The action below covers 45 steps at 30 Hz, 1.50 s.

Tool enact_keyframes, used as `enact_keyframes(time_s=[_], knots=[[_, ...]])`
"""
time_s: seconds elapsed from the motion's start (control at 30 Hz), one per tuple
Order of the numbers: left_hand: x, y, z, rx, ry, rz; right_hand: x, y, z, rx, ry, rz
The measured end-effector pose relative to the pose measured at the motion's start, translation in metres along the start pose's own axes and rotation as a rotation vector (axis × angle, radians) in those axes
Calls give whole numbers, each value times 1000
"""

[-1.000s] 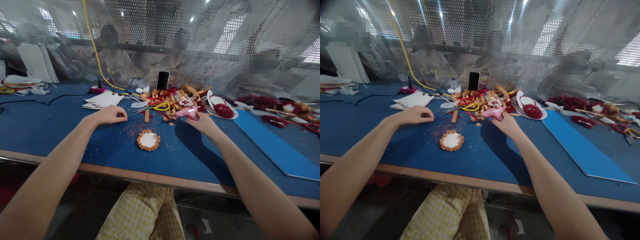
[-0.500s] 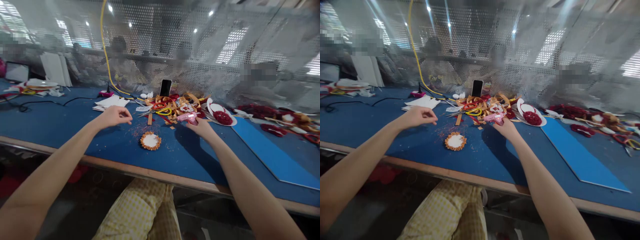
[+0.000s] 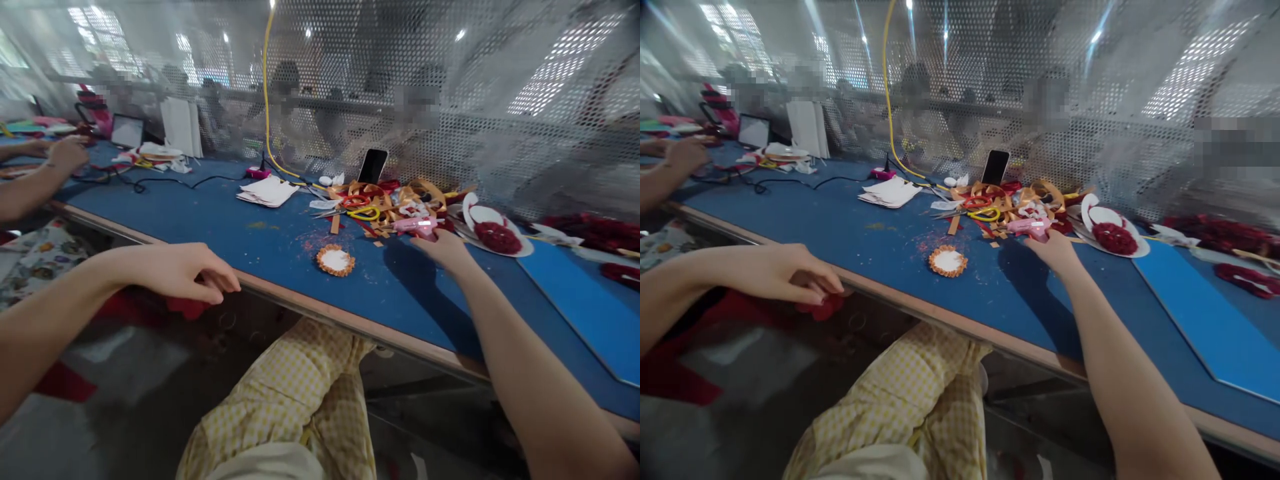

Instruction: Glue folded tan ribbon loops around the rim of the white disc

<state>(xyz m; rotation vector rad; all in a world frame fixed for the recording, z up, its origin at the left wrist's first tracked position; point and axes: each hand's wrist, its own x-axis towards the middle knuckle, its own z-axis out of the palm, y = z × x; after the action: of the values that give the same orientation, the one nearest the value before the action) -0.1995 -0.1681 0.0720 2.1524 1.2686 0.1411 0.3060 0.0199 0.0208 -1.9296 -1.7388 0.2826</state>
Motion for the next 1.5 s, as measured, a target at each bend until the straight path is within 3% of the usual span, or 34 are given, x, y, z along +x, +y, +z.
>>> enact_keyframes(time_s=[0.03, 0.1, 0.17, 0.27, 0.33, 0.43, 0.53, 0.6, 0.7, 0.77, 0.87, 0.9, 0.97, 1.1, 1.17, 1.23, 1.3, 1.43, 1.5], knots=[[1, 0, -5, -6, -57, -48, 1, 1, 0, 8, 1, -1], [8, 1, -14, 25, -38, -105, 3, 5, 2, 29, 2, -1], [19, 3, -19, 69, 30, -59, 5, 9, 4, 43, 5, 1], [38, 7, -20, -96, -26, -29, 9, 14, 6, 41, 13, -1], [50, 9, -20, -195, 41, 17, 10, 15, 6, 29, 25, -9], [68, 8, -25, -113, 184, 116, 11, 15, 5, -2, 46, -21], [89, 0, -38, -304, 184, 122, 10, 14, 5, -3, 37, -15], [106, -6, -48, -172, 310, 135, 10, 15, 5, 7, 24, -5], [134, -10, -62, -228, 271, 207, 11, 16, 7, 15, 21, -11], [152, -8, -69, -180, 354, 211, 12, 17, 9, 23, 22, -21], [176, -2, -76, -164, 363, 245, 11, 19, 12, 40, 31, -20], [184, 0, -78, -161, 436, 265, 10, 19, 12, 47, 30, -19], [198, 2, -79, -114, 484, 285, 8, 19, 13, 64, 26, -20], [224, 4, -73, -111, 393, 318, 5, 19, 12, 86, 21, -23], [235, 4, -69, -103, 467, 287, 5, 19, 11, 91, 18, -26], [244, 5, -68, -71, 451, 267, 5, 18, 10, 92, 18, -26], [252, 6, -68, -78, 446, 263, 5, 18, 9, 91, 17, -25], [262, 11, -66, -44, 551, 274, 4, 17, 9, 89, 6, -26], [264, 14, -62, 2, 503, 292, 3, 16, 9, 86, 3, -15]])
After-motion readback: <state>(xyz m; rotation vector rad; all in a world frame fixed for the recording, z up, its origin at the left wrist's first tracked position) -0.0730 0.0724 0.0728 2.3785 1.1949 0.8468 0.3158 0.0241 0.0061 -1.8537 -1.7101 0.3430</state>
